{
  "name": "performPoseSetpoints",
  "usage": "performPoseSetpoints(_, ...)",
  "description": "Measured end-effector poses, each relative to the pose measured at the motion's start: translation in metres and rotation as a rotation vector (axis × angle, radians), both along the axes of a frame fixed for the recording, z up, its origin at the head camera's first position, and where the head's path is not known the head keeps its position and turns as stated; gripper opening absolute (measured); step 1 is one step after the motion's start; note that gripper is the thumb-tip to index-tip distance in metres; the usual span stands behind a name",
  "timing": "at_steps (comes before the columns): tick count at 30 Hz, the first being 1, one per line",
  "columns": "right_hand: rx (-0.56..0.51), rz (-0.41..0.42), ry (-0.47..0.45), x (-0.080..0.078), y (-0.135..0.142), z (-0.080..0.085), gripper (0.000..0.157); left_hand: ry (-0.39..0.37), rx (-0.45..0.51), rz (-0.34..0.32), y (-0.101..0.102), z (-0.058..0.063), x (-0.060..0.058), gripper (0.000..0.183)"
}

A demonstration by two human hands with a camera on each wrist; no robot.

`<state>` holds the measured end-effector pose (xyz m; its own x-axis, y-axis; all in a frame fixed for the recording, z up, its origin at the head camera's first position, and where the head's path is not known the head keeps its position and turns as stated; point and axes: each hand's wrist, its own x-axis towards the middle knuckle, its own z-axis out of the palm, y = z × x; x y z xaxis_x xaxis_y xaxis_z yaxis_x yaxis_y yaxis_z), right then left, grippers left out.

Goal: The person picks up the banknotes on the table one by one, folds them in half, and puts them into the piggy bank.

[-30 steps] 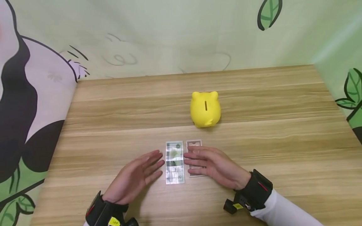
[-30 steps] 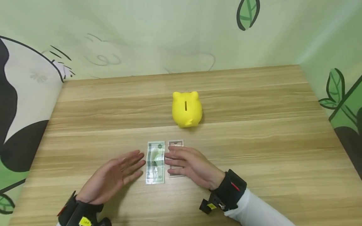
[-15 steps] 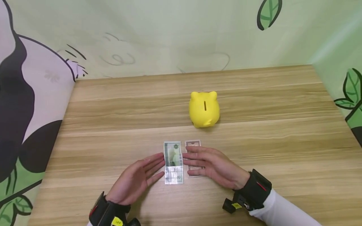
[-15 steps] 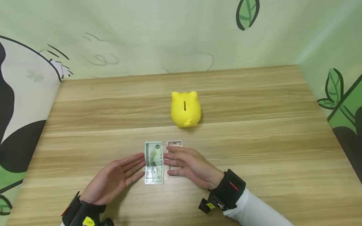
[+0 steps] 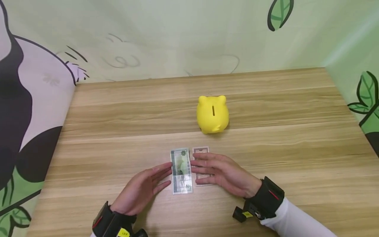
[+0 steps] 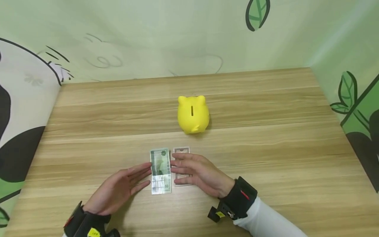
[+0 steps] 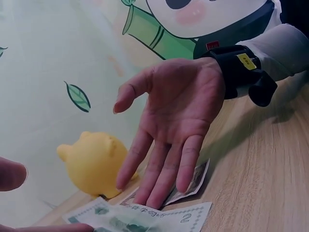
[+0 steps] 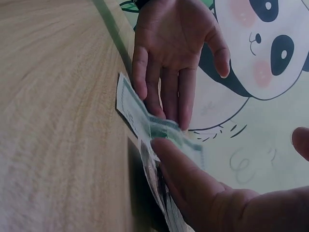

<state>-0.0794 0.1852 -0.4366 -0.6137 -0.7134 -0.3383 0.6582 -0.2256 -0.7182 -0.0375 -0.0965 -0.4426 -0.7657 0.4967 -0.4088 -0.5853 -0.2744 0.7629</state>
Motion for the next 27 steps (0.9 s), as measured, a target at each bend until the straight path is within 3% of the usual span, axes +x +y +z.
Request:
performPoseSetpoints(6, -0.005, -0.009, 0.026, -0.001, 0.000, 0.001, 0.057, 0.058, 0.040, -0.038, -0.003, 0.005, -0.003, 0.051)
performPoseSetpoints(11, 0.067, -0.050, 0.082, -0.004, 0.005, 0.002, 0.056, 0.109, 0.034, -0.042, 0.004, 0.016, -0.012, 0.046)
performPoseSetpoints(17, 0.174, -0.067, 0.189, -0.012, 0.012, 0.006, 0.045, 0.207, 0.023, -0.054, 0.028, 0.031, -0.026, 0.044)
performPoseSetpoints(22, 0.308, -0.129, 0.323, -0.023, 0.023, 0.016, 0.040, 0.256, -0.064, -0.061, 0.054, 0.044, -0.041, 0.040)
performPoseSetpoints(27, 0.405, -0.214, 0.421, -0.038, 0.032, 0.033, 0.039, 0.320, -0.115, 0.007, 0.075, 0.048, -0.058, 0.036)
